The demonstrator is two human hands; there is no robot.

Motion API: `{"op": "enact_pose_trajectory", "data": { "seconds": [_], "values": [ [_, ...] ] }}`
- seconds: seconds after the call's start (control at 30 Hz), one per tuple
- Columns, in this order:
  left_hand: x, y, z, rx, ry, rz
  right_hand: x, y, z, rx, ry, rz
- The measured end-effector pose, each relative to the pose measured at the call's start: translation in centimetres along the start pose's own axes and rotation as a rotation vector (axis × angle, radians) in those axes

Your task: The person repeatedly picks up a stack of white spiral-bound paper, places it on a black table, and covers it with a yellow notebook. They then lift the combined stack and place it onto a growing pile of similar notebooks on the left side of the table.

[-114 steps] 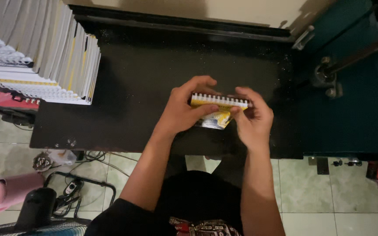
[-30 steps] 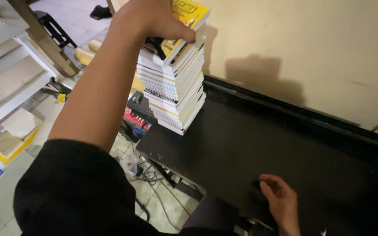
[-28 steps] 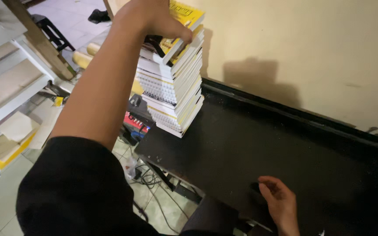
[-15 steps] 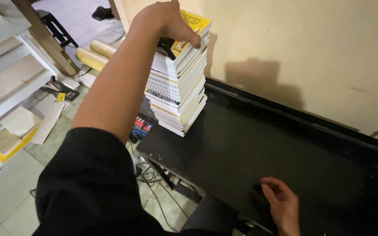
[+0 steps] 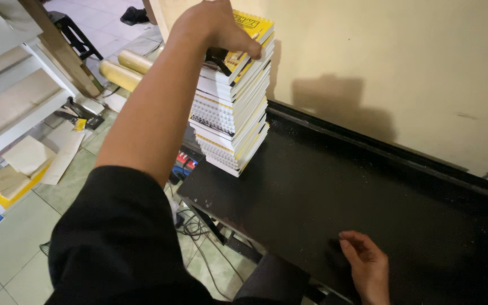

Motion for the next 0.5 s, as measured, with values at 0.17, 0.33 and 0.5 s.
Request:
{"op": "enact_pose_trajectory", "data": {
  "seconds": [0.17, 0.33, 0.5],
  "values": [
    [-0.3, -0.2, -0.2, -0.017, -0.003, 0.013, -1.3, -0.3, 4.2, -0.080, 0.265, 0.063],
    [0.0, 0.2, -0.1, -0.018, -0.016, -0.006, -0.2, -0.4, 1.7, -0.035, 0.260, 0.052],
    [1.3, 1.6, 0.4, -0.005, 0.051, -0.028, -0.5, -0.5, 1.9, 0.044, 0.212, 0.043]
  ]
}}
Point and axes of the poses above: each hand's wrist, its own x-axis towards the middle knuckle, its own y-axis out of the palm, z = x × y, the point moved 3 cm from there along x, towards the middle knuckle, and after that the axes turned 6 degrees about -z, right-handed, at the moved point
